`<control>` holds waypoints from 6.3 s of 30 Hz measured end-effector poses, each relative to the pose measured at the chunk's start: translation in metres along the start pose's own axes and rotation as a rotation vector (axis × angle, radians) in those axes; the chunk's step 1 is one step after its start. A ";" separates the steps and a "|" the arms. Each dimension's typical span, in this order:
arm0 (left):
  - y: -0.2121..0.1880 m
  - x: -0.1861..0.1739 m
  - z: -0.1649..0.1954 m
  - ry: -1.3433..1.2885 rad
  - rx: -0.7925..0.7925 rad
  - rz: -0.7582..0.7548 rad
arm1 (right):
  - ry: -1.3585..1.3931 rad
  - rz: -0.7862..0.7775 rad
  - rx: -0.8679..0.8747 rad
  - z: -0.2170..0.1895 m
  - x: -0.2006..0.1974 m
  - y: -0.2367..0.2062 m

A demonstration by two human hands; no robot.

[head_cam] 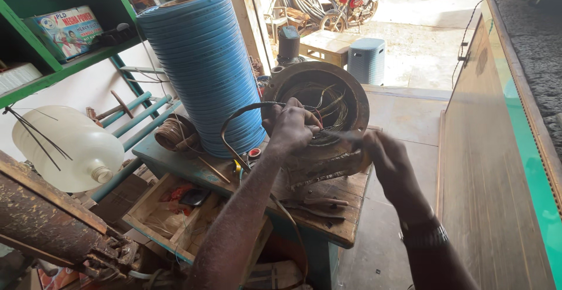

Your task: The person works on the exposed wire windings inside an electric motor housing on a workbench. They use a small yellow utility blade to cut and trim wire insulation, pull and reposition the wires by hand, and press the leads into place within the motor's coil slots.

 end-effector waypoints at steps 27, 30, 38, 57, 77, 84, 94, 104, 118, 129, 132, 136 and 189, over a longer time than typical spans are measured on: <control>-0.049 0.009 0.031 0.191 0.602 0.592 | -0.761 -0.108 -0.107 -0.025 0.020 0.104; -0.053 0.012 0.034 0.236 0.632 0.653 | -0.724 -0.131 -0.107 -0.026 0.023 0.106; -0.037 -0.001 0.041 -0.030 0.282 0.277 | -0.011 0.142 -0.317 -0.033 -0.004 0.079; -0.042 0.005 0.037 -0.077 0.565 0.374 | -0.764 -0.196 -0.727 -0.013 0.018 0.076; -0.055 0.006 0.044 0.021 0.608 0.545 | -0.778 -0.250 -0.749 -0.007 0.018 0.085; -0.053 0.009 0.039 -0.049 0.580 0.474 | -0.810 -0.371 -0.683 -0.009 0.030 0.106; -0.050 0.013 0.038 0.014 0.579 0.533 | -0.830 -0.253 -0.925 -0.002 0.037 0.102; -0.047 0.012 0.031 0.053 0.536 0.567 | -0.901 -0.390 -0.677 0.011 0.012 0.099; -0.028 0.012 0.027 -0.075 0.236 0.444 | -0.708 0.026 -0.592 0.008 -0.001 0.082; -0.013 0.016 0.012 -0.138 0.191 0.378 | -0.098 0.004 -0.010 0.045 -0.007 0.074; -0.017 0.013 0.015 -0.130 0.184 0.366 | -0.146 0.096 0.004 0.037 -0.029 0.068; -0.016 0.012 0.015 -0.116 0.121 0.293 | -0.748 0.220 -0.355 0.005 -0.017 0.046; -0.013 0.014 0.005 -0.122 0.243 0.205 | -0.134 -0.203 0.088 0.046 0.000 -0.026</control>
Point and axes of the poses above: each hand's wrist, its own y-axis towards the middle knuckle, its own x-axis out of the palm, z = x × y, the point moved 5 cm from there along y, towards the middle knuckle, and after that the axes turned 3 degrees about z, right-handed, at the moved point
